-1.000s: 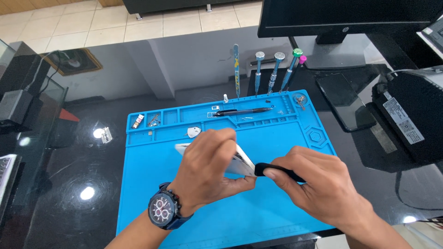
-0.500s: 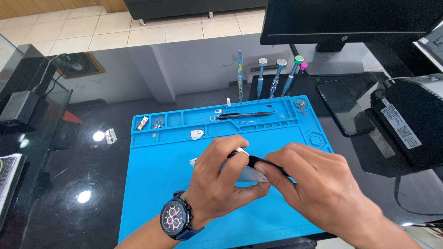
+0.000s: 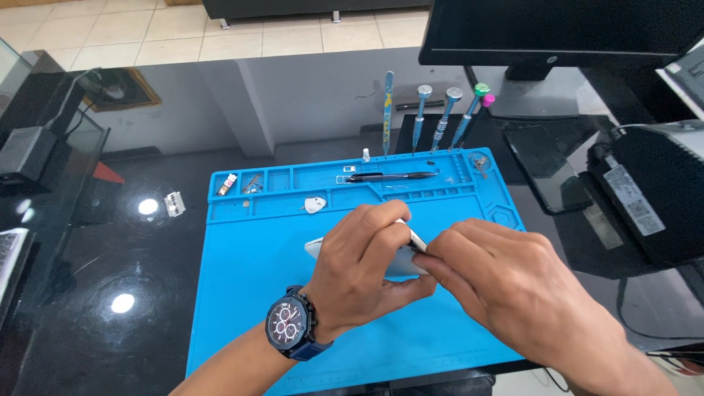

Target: The person uses a black prying tool to separate the back cover of a white smartphone from its frame. After removing the back cover, the person places it aside and uses a metal spudger to disconnect the battery connector from the motherboard.

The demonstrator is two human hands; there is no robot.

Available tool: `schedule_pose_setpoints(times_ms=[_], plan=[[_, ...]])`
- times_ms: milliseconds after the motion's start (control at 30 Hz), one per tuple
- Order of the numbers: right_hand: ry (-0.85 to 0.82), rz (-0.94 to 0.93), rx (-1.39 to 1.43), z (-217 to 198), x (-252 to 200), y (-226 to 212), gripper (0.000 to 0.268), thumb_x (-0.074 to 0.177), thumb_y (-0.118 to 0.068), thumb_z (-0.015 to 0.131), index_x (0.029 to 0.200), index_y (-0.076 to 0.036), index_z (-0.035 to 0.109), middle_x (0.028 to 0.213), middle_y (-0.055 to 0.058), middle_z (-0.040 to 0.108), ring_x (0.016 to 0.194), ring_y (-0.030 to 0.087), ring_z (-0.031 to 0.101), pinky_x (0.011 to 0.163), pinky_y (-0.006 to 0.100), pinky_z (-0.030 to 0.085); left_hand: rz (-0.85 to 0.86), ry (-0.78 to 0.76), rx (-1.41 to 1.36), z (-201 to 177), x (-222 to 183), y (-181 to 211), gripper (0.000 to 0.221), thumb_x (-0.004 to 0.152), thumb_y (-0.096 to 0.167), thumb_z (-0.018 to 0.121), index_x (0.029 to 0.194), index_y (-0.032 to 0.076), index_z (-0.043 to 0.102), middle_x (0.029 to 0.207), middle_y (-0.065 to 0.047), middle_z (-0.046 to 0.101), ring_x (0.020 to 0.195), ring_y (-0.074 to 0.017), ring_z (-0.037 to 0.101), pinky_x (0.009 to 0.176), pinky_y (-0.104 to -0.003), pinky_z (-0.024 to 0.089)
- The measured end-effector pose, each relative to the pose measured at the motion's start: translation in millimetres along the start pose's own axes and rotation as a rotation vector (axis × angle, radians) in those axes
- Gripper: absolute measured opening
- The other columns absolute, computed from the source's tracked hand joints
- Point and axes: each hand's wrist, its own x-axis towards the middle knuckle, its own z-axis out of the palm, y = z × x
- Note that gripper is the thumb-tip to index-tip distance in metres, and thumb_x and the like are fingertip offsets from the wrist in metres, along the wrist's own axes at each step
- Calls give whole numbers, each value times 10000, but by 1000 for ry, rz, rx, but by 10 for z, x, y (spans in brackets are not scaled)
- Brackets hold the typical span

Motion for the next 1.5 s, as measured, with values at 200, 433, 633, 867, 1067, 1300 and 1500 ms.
schedule_pose_setpoints(times_ms=[200, 433, 633, 867, 1067, 1300, 1500], plan=[[-12, 85, 113, -127, -47, 41, 160, 960, -268, 702, 879, -140, 649, 669, 15, 639, 516, 272, 586, 496, 417, 420, -34, -49, -13, -38, -61, -46, 536, 835, 288, 913, 1079, 39, 506, 1176, -198, 614, 873, -310, 643, 723, -420, 550], [-30, 40, 128, -92, 11, 35, 158, 966, -255, 702, 889, -134, 636, 668, 9, 622, 504, 244, 560, 481, 389, 416, -32, -18, -5, -64, -53, -73, 512, 863, 320, 885, 1046, 40, 498, 1144, -184, 620, 861, -308, 657, 694, -402, 555], [-41, 33, 73, -31, -27, 47, 169, 984, -242, 681, 885, -130, 602, 698, 8, 601, 526, 251, 530, 483, 405, 398, 8, -17, 0, -46, -22, -32, 430, 891, 239, 847, 1012, 38, 486, 1112, -164, 595, 822, -301, 648, 684, -416, 546], [-28, 6, 131, -74, -58, 30, 189, 1007, -240, 652, 876, -125, 577, 687, 11, 558, 542, 231, 503, 499, 395, 389, 26, -46, 10, -46, -2, 9, 402, 892, 254, 835, 991, 40, 510, 1115, -166, 616, 823, -310, 650, 685, -423, 543], [-48, 9, 114, -18, -70, 13, 205, 1017, -238, 636, 874, -117, 552, 714, 14, 556, 570, 233, 522, 503, 407, 392, 15, -65, 23, -98, 2, -11, 400, 877, 261, 851, 981, 53, 525, 1127, -157, 633, 887, -304, 678, 698, -427, 538], [45, -7, 91, 214, -88, 140, 140, 966, -255, 707, 921, -145, 634, 722, 8, 534, 594, 229, 545, 542, 390, 414, 41, -48, 72, -95, 38, -24, 286, 934, 258, 754, 943, 47, 561, 1119, -158, 646, 893, -312, 687, 621, -418, 450], [19, 140, 208, -19, -96, 108, 165, 910, -265, 725, 948, -105, 709, 860, -3, 796, 651, 192, 738, 586, 321, 538, 38, -55, 87, -180, 99, -22, 377, 880, 269, 865, 925, 53, 559, 1150, -186, 622, 925, -374, 681, 723, -464, 564]])
